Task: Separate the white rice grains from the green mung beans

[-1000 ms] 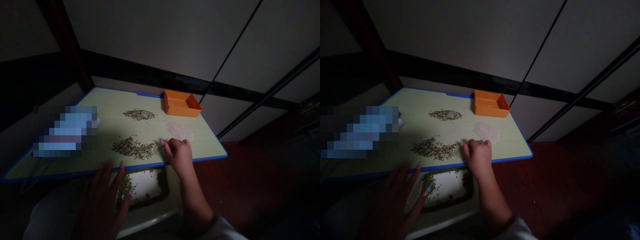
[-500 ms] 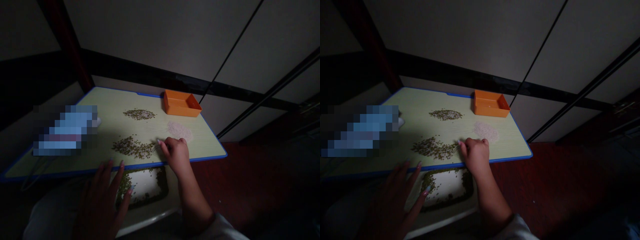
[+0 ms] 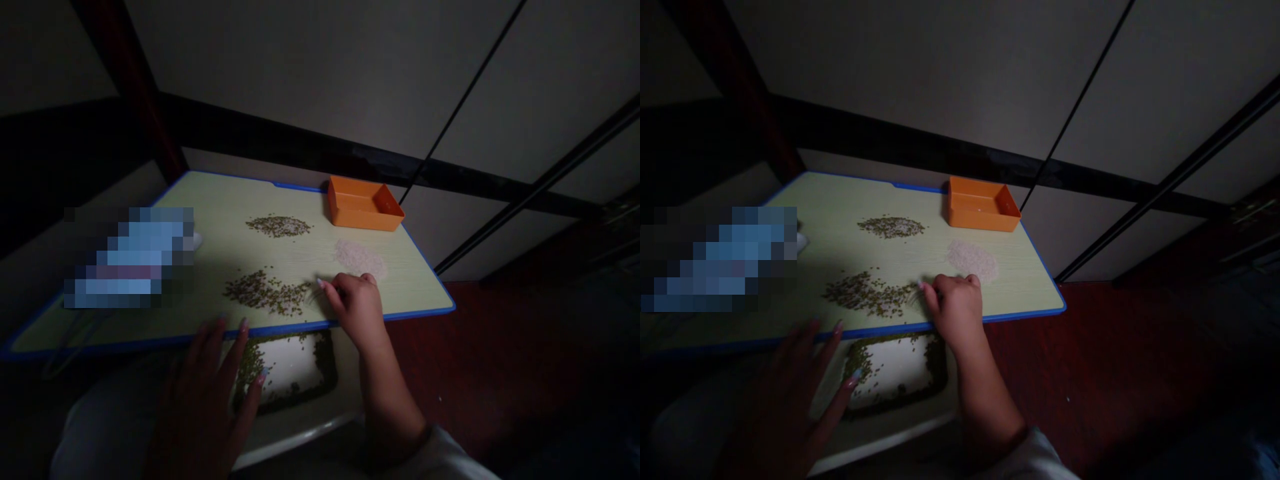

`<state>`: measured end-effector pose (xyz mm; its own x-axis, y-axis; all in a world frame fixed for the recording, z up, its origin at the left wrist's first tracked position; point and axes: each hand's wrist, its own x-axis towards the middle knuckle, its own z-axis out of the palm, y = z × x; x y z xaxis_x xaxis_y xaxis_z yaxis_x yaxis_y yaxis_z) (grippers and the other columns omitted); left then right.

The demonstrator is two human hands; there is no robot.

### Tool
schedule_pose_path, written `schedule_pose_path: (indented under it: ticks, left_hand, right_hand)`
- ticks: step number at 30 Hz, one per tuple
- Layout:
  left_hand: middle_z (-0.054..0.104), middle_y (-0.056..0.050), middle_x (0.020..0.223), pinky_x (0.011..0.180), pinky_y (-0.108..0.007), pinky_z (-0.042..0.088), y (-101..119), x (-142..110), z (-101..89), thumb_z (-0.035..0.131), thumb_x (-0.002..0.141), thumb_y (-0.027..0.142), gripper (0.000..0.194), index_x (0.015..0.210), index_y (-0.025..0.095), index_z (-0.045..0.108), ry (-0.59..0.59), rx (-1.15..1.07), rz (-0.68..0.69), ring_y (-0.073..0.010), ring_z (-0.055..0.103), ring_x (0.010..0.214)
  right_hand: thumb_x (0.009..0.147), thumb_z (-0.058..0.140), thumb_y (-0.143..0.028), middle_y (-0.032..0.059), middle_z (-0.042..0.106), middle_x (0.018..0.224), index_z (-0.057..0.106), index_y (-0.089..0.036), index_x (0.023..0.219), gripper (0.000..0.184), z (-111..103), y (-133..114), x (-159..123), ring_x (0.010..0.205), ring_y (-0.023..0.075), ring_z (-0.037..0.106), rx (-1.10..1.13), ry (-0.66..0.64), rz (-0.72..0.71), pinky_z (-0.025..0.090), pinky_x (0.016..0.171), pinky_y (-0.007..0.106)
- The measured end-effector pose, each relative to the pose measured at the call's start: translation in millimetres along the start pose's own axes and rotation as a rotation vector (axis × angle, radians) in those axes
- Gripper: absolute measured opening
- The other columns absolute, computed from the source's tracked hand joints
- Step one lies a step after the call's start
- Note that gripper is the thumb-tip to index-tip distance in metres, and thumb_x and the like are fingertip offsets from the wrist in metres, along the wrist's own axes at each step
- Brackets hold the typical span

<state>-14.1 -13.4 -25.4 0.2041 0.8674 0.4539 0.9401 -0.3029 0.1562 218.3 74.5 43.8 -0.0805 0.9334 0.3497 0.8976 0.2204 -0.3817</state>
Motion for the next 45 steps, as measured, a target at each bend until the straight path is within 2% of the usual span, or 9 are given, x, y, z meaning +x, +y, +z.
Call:
schedule_pose_path:
  ticks: [6,11,16,19,29,41,45]
  left_hand:
    - [0.040,-0.022,0.158,0.112,-0.062,0.042,0,-1,-0.6,0.053,0.090,0.033,0.074,0.156,0.027,0.019,0.009,-0.003,0.001,-0.0391,0.033,0.151]
    - [0.039,-0.022,0.158,0.112,-0.062,0.043,0,-1,-0.5,0.054,0.090,0.033,0.074,0.156,0.026,0.020,-0.016,0.003,0.004,-0.0394,0.033,0.151]
    - [0.037,-0.020,0.160,0.114,-0.061,0.041,-1,-1,0.6,0.053,0.090,0.032,0.075,0.156,0.029,0.017,-0.008,-0.012,-0.015,-0.0365,0.030,0.153]
    - [0.036,-0.021,0.161,0.113,-0.062,0.042,-1,-1,0.1,0.054,0.090,0.033,0.077,0.157,0.028,0.017,-0.023,-0.024,-0.005,-0.0382,0.029,0.153]
    - [0.031,-0.016,0.164,0.114,-0.063,0.039,2,-2,0.2,0.050,0.090,0.038,0.077,0.157,0.034,0.012,-0.028,-0.062,-0.048,-0.0380,0.030,0.152]
    - [0.032,-0.018,0.164,0.113,-0.066,0.040,-2,-2,-0.7,0.053,0.089,0.035,0.081,0.158,0.033,0.010,-0.050,-0.046,-0.012,-0.0377,0.027,0.154]
    - [0.030,-0.017,0.165,0.114,-0.068,0.039,1,-2,-0.9,0.052,0.089,0.035,0.080,0.158,0.034,0.011,-0.047,-0.065,-0.044,-0.0374,0.025,0.155]
  right_hand:
    - [0.095,0.063,-0.036,-0.0012,0.067,0.063,0.063,-0.020,0.069,0.031,1,-3,0,0.062,0.0143,0.058,0.067,-0.050,-0.047,0.033,0.078,0.029]
    - [0.094,0.064,-0.038,-0.0027,0.064,0.060,0.064,-0.021,0.068,0.031,-1,2,-4,0.061,0.0141,0.056,0.179,-0.013,-0.093,0.036,0.078,0.028]
    - [0.093,0.064,-0.036,-0.0032,0.062,0.058,0.064,-0.021,0.067,0.030,-3,9,-5,0.057,0.0135,0.054,0.130,-0.005,-0.066,0.035,0.078,0.029]
    - [0.093,0.065,-0.036,-0.0030,0.062,0.057,0.065,-0.021,0.067,0.030,-3,10,-5,0.059,0.0140,0.054,0.124,-0.007,-0.061,0.035,0.078,0.029]
    - [0.094,0.063,-0.038,-0.0040,0.063,0.059,0.063,-0.021,0.066,0.032,-4,5,-4,0.057,0.0131,0.053,0.122,-0.060,-0.115,0.034,0.078,0.030]
    - [0.094,0.065,-0.036,-0.0031,0.068,0.064,0.063,-0.022,0.067,0.030,-6,-2,-1,0.061,0.0136,0.056,0.115,-0.085,-0.124,0.034,0.079,0.031]
    - [0.094,0.064,-0.037,-0.0028,0.068,0.064,0.063,-0.021,0.068,0.031,-7,-2,-2,0.061,0.0133,0.056,0.120,-0.094,-0.135,0.033,0.079,0.030]
